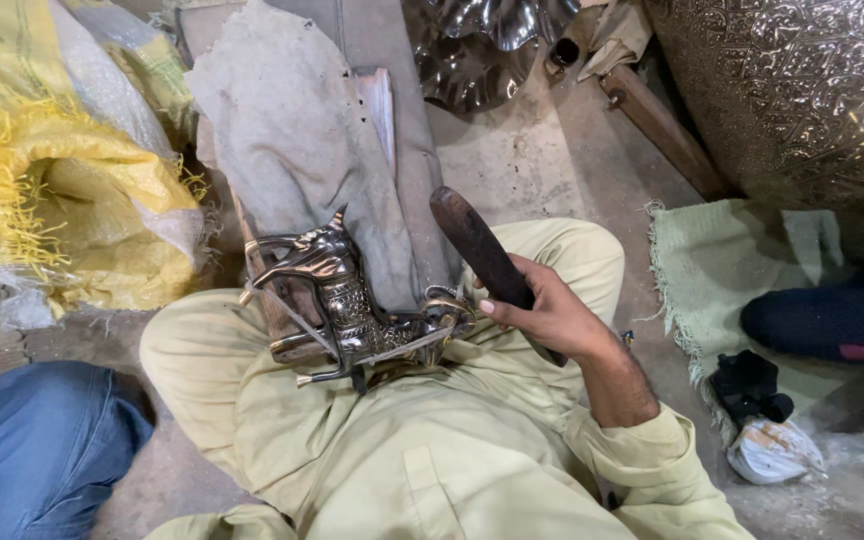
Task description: The person sits on the floor and uses a hammer and chisel to engrave a decorative pattern on a silver-colored metal object shaped like a stylized animal. They repeatedly strike the chisel with the hammer, repositioning the tool to work on different areas of the object's surface.
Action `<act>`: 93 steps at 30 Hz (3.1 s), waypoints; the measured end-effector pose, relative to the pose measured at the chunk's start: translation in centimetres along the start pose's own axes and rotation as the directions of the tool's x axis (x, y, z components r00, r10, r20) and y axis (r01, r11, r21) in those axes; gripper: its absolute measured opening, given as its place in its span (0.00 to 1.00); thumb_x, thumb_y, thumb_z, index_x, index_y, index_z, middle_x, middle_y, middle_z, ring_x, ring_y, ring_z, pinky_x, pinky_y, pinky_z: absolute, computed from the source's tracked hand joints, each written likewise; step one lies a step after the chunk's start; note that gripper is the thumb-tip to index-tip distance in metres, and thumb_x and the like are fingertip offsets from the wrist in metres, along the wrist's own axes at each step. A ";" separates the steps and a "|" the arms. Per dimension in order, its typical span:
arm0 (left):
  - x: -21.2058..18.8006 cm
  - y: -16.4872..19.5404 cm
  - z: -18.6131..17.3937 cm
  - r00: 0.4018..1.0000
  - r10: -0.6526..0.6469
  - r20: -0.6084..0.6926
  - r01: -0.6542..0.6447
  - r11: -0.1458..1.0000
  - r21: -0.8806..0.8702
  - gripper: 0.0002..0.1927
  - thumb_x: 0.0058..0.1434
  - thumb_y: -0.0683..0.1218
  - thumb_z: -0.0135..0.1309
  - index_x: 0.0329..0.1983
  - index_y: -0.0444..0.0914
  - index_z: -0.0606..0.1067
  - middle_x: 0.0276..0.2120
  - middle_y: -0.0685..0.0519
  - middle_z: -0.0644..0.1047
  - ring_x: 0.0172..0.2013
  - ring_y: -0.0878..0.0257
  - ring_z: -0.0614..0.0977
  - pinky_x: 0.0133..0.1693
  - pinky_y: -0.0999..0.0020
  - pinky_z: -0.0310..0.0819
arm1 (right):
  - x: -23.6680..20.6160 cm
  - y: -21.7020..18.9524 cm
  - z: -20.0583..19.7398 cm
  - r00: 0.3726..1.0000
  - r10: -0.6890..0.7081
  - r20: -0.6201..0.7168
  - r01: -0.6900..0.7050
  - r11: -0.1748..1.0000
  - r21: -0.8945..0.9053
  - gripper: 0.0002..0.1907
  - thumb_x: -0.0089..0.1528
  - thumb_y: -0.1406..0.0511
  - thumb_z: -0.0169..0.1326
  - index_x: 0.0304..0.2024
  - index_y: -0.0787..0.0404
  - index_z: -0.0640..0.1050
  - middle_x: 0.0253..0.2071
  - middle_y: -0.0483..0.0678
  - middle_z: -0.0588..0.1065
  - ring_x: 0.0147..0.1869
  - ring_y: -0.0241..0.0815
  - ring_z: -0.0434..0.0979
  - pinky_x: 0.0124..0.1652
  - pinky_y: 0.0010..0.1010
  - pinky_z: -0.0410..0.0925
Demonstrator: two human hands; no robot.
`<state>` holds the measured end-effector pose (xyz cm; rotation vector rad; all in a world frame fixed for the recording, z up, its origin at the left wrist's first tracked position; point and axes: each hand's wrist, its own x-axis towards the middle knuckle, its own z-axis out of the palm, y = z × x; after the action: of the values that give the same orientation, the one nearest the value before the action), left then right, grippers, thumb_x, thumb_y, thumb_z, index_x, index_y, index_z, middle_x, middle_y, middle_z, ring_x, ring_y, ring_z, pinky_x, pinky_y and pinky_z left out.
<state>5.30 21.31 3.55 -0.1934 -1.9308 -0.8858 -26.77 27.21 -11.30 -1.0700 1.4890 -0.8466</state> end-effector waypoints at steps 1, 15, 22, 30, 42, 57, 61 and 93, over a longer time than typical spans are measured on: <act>0.0 -0.1 -0.1 1.000 -0.009 0.000 0.009 1.000 0.007 0.08 0.63 0.37 0.56 0.46 0.33 0.75 0.39 0.47 0.76 0.41 0.59 0.79 0.43 0.68 0.73 | 0.0 0.0 0.0 1.000 0.001 -0.005 -0.001 1.000 0.005 0.20 0.60 0.66 0.64 0.53 0.64 0.75 0.37 0.38 0.72 0.38 0.27 0.69 0.37 0.21 0.67; -6.9 -3.0 -0.1 0.646 -0.637 -0.420 0.734 0.670 0.113 0.11 0.64 0.36 0.54 0.50 0.32 0.76 0.44 0.44 0.79 0.50 0.53 0.81 0.50 0.63 0.74 | -0.1 0.4 0.3 0.998 -0.061 -0.015 0.059 0.993 -0.101 0.16 0.60 0.65 0.64 0.48 0.63 0.77 0.38 0.38 0.73 0.41 0.27 0.70 0.41 0.22 0.66; -12.7 -7.1 -1.3 0.224 -0.835 -0.502 0.557 0.532 -0.637 0.26 0.66 0.35 0.56 0.65 0.35 0.63 0.38 0.52 0.79 0.38 0.56 0.87 0.37 0.66 0.86 | 0.8 -0.5 0.3 0.998 -0.065 -0.012 0.061 0.977 -0.205 0.19 0.59 0.63 0.64 0.50 0.64 0.77 0.36 0.39 0.72 0.38 0.29 0.68 0.38 0.24 0.64; -15.6 -12.0 -2.0 0.309 -0.766 -0.563 0.513 0.633 -0.580 0.22 0.62 0.33 0.62 0.59 0.31 0.73 0.35 0.55 0.78 0.37 0.66 0.84 0.37 0.74 0.83 | 2.8 -4.0 0.6 0.996 0.050 0.071 -0.036 0.980 -0.194 0.24 0.59 0.63 0.61 0.58 0.61 0.75 0.35 0.46 0.78 0.39 0.36 0.78 0.40 0.30 0.71; -13.4 -14.0 -1.1 0.518 -0.610 -0.599 0.711 0.697 -0.094 0.15 0.62 0.39 0.64 0.52 0.35 0.77 0.35 0.51 0.86 0.37 0.71 0.86 0.40 0.75 0.81 | 8.0 -10.9 0.8 0.982 -0.068 0.176 0.175 0.673 -0.719 0.30 0.62 0.59 0.65 0.63 0.63 0.74 0.33 0.58 0.74 0.30 0.48 0.74 0.26 0.36 0.65; -12.4 -12.5 0.0 0.599 -0.497 -0.628 0.753 0.617 0.230 0.15 0.62 0.42 0.64 0.50 0.35 0.75 0.37 0.46 0.85 0.35 0.57 0.88 0.36 0.65 0.80 | 6.1 -21.7 4.8 0.776 -0.441 0.450 0.325 -0.331 -0.886 0.23 0.63 0.59 0.62 0.61 0.53 0.77 0.37 0.44 0.82 0.33 0.37 0.83 0.39 0.29 0.75; -12.5 -12.5 0.4 0.706 -0.386 -0.594 0.662 0.657 0.361 0.15 0.63 0.42 0.65 0.51 0.36 0.75 0.41 0.45 0.83 0.40 0.53 0.88 0.39 0.63 0.81 | 5.4 -22.3 5.3 0.827 -0.370 0.424 0.235 -0.457 -0.858 0.27 0.61 0.58 0.61 0.63 0.49 0.76 0.45 0.42 0.82 0.38 0.38 0.83 0.37 0.29 0.74; -12.9 -12.7 1.4 0.549 -0.471 -0.690 0.781 0.584 0.223 0.16 0.62 0.44 0.64 0.51 0.40 0.75 0.36 0.49 0.85 0.35 0.53 0.88 0.36 0.61 0.80 | 7.9 -23.3 6.2 0.890 -0.276 0.362 0.196 -0.485 -0.852 0.24 0.60 0.59 0.64 0.58 0.52 0.76 0.34 0.47 0.81 0.32 0.41 0.83 0.38 0.34 0.75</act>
<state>4.98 16.01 -13.83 1.1074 -1.5528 -0.7185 -16.68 11.99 6.35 -2.9148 1.8787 0.7359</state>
